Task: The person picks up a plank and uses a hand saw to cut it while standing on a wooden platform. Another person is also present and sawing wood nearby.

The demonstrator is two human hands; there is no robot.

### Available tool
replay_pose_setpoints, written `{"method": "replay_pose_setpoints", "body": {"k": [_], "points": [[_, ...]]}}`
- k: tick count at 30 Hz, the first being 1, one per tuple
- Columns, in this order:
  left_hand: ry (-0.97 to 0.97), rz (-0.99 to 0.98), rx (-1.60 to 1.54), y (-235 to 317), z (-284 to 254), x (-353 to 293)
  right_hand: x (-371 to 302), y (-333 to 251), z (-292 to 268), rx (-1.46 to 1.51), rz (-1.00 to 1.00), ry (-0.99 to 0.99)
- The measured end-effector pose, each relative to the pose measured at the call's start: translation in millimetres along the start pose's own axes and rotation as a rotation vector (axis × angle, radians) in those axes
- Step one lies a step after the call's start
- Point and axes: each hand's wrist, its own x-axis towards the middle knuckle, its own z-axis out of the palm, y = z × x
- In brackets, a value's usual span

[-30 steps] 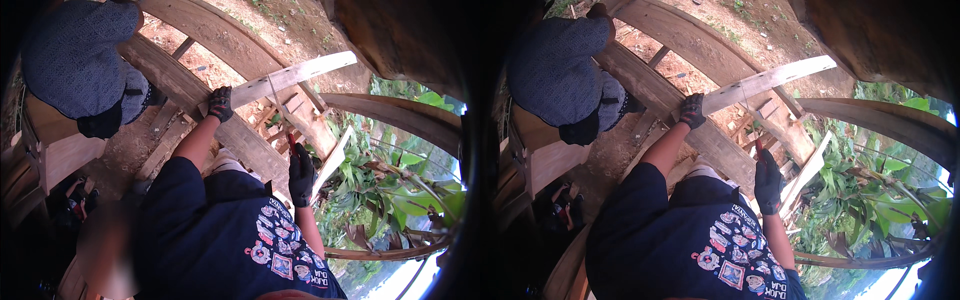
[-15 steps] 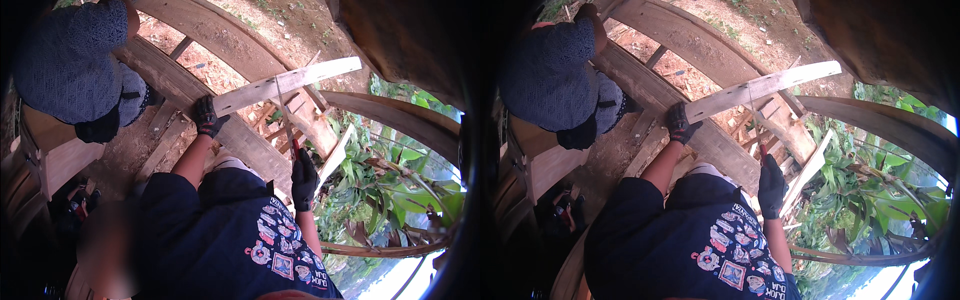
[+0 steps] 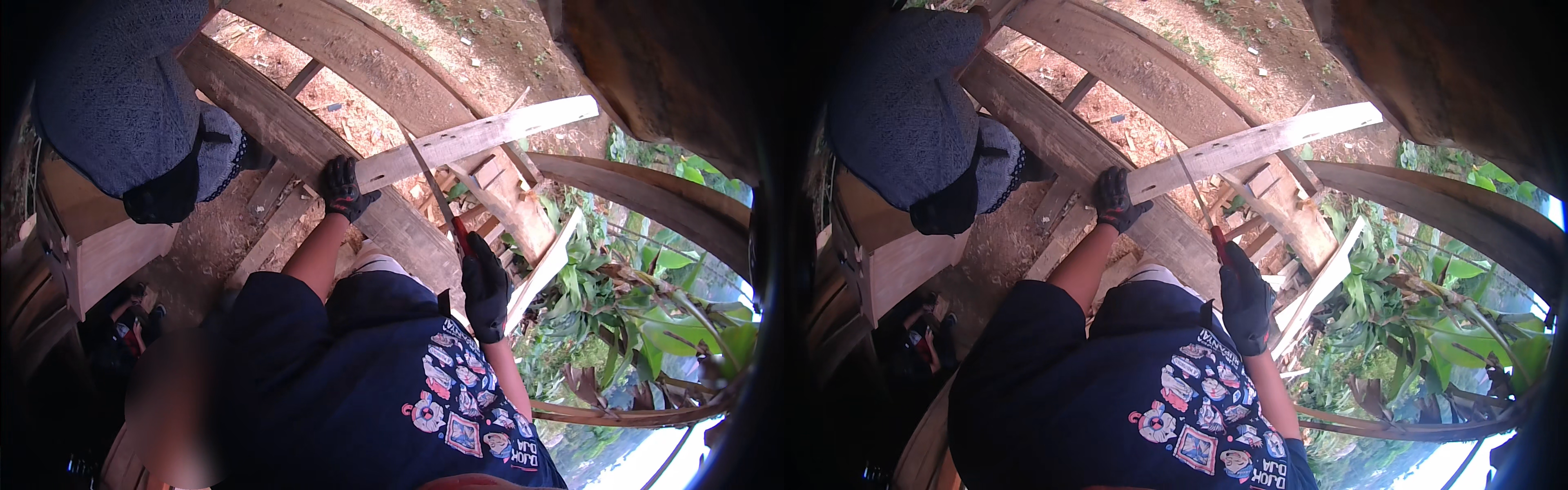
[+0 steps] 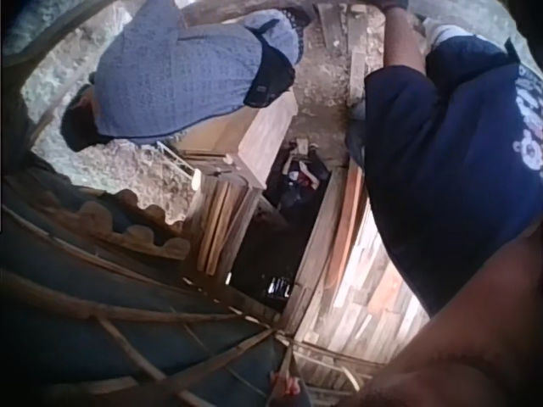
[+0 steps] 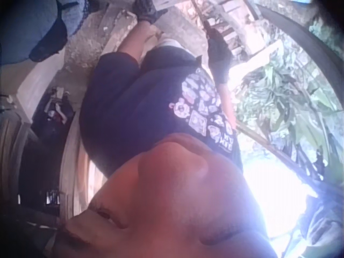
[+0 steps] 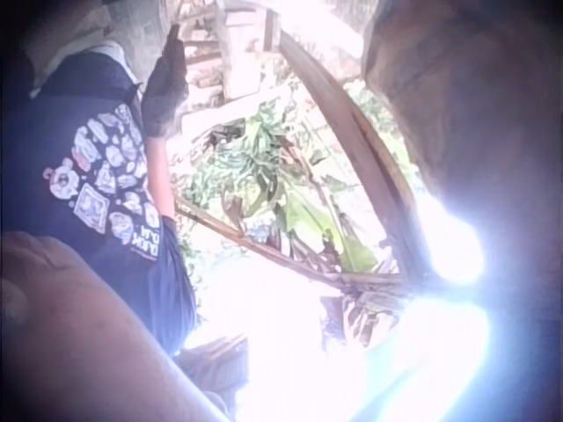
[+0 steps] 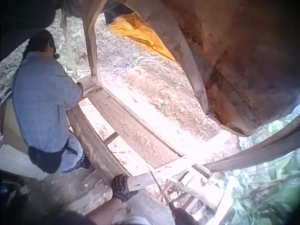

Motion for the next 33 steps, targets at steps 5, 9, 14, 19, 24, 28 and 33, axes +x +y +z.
{"method": "replay_pose_setpoints", "body": {"k": [5,9,14,19,24,28,33], "points": [[0.156,0.041,0.051,8,15,-12,21,-2,26,0.016,-0.157,-0.049],[0.260,0.028,0.005,18,30,-24,21,5,31,0.004,-0.162,-0.073],[0.224,-0.011,-0.046,32,30,-33,14,20,28,-0.006,-0.011,-0.165],[0.217,0.000,-0.053,33,27,-38,3,18,25,-0.041,0.037,-0.146],[0.201,0.006,-0.085,25,38,-38,-4,17,20,0.098,0.038,-0.189],[0.197,0.001,-0.066,25,40,-38,-2,22,23,0.165,0.025,-0.228],[0.083,-0.066,-0.013,39,20,-35,4,25,27,0.234,0.093,-0.257]]}}
